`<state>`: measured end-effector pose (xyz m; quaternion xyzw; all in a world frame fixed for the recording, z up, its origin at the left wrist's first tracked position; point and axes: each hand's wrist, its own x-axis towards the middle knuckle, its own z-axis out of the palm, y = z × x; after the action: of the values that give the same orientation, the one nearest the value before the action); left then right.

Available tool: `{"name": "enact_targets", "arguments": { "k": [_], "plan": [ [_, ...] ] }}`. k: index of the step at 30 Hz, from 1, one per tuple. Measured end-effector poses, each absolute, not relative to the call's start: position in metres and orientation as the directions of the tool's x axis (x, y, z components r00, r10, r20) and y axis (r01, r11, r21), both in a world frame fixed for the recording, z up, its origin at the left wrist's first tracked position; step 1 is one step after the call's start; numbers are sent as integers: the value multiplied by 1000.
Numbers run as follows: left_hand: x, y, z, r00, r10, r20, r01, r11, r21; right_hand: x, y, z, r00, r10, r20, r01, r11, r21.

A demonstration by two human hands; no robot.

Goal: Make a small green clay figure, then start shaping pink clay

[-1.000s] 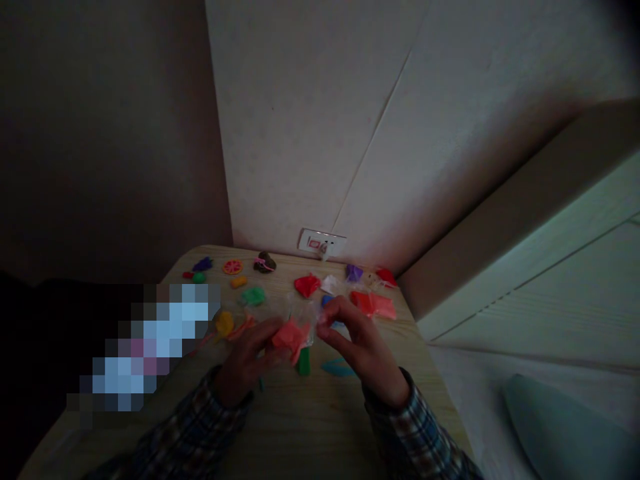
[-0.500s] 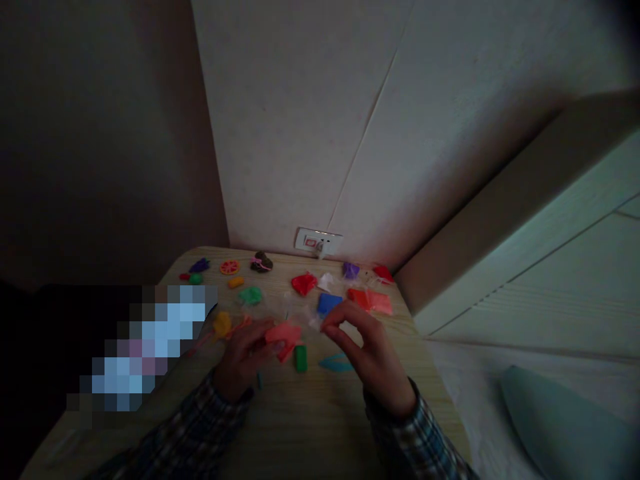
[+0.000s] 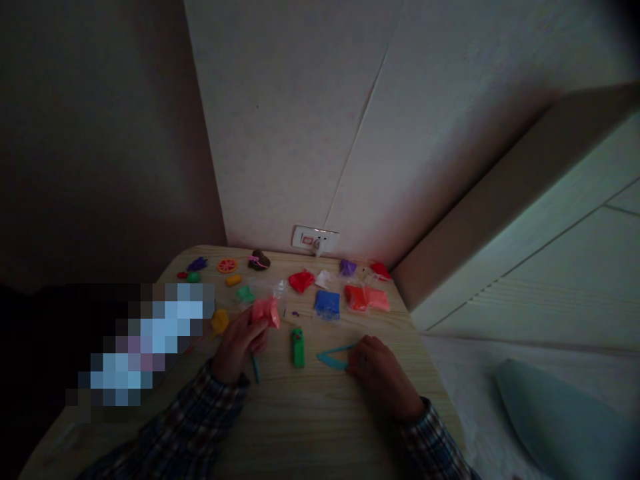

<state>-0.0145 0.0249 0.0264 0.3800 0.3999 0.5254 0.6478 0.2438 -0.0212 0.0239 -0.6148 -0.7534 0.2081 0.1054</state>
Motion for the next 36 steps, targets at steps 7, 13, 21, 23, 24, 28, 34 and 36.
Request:
{"name": "enact_targets", "arguments": {
  "k": [7,13,21,23,24,28,34,36],
  "plan": [
    [-15,23,27,140,985,-100,-184,125,975,240,-25,29,-240,958,-159,912,167,-373],
    [-15,20,26,155,985,73,159,-98,982,235,-25,71,-254,967,-25,666,156,-729],
    [-13,15,21,284,935,214,278,-294,914,208,-10,114,-338,889,309,701,457,-547],
    [-12,15,23,293,928,231,280,-315,907,207,-6,115,-398,861,316,714,507,-483],
    [-12,15,24,302,924,234,280,-321,905,207,-5,115,-422,851,312,719,524,-458],
    [-10,15,29,331,921,205,291,-307,906,205,0,117,-508,819,267,717,573,-396],
    [-11,12,26,325,935,141,263,-233,936,197,-2,114,-532,812,240,727,584,-362],
    [-11,10,23,303,948,100,193,-164,967,197,-2,112,-531,816,229,731,578,-363]
  ]
}}
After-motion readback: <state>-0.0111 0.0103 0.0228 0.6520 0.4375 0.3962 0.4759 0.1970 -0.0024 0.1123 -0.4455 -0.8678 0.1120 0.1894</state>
